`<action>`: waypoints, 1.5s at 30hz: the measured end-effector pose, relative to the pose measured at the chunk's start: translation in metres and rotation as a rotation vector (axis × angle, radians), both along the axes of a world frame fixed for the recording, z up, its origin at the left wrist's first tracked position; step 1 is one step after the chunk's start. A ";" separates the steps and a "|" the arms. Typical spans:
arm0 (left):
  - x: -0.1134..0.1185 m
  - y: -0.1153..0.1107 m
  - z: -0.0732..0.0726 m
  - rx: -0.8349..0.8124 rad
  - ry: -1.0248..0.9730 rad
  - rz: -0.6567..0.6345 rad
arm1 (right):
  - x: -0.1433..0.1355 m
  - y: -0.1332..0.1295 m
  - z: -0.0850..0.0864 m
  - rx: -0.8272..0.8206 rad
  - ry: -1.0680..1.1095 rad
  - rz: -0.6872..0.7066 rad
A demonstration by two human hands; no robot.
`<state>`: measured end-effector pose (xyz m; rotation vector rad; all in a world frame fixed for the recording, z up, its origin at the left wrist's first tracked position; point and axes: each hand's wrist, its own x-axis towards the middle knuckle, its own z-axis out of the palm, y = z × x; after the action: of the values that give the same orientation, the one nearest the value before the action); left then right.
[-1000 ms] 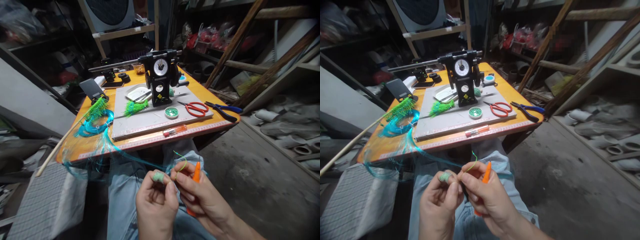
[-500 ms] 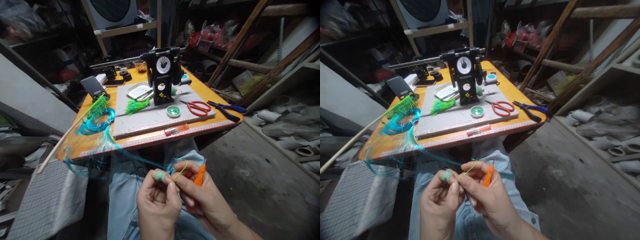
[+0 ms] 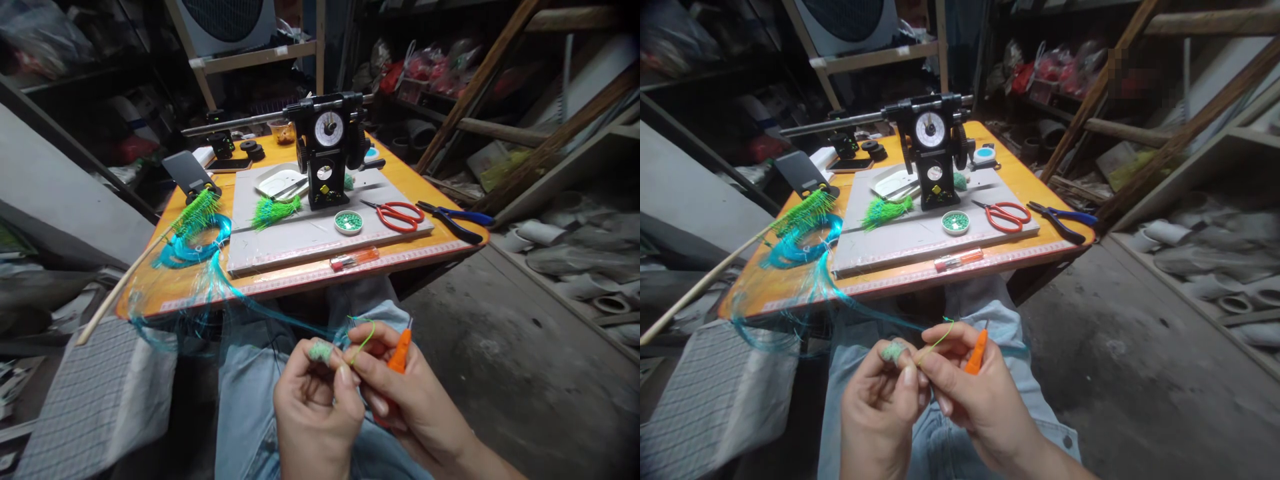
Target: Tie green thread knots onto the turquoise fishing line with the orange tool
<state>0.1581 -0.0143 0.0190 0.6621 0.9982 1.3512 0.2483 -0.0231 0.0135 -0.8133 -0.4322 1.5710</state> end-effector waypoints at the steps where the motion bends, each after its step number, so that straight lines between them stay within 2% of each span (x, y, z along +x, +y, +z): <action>1: 0.000 0.000 0.000 0.001 0.004 -0.004 | 0.000 0.000 0.000 -0.004 0.000 0.002; 16: -0.001 0.001 0.005 -0.009 0.090 0.001 | 0.003 -0.001 0.006 -0.001 -0.107 0.020; 23: -0.001 0.001 0.008 0.011 0.114 0.010 | 0.001 0.000 0.015 -0.025 -0.223 -0.069; 31: -0.002 0.002 0.010 0.000 0.151 0.011 | 0.003 0.000 0.016 -0.036 -0.197 -0.018; 45: -0.002 0.001 0.009 0.000 0.145 0.010 | 0.002 0.000 0.018 -0.028 -0.202 -0.018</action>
<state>0.1558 -0.0132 0.0278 0.7648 1.1184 1.3259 0.2506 -0.0228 0.0317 -0.9995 -0.5477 1.4870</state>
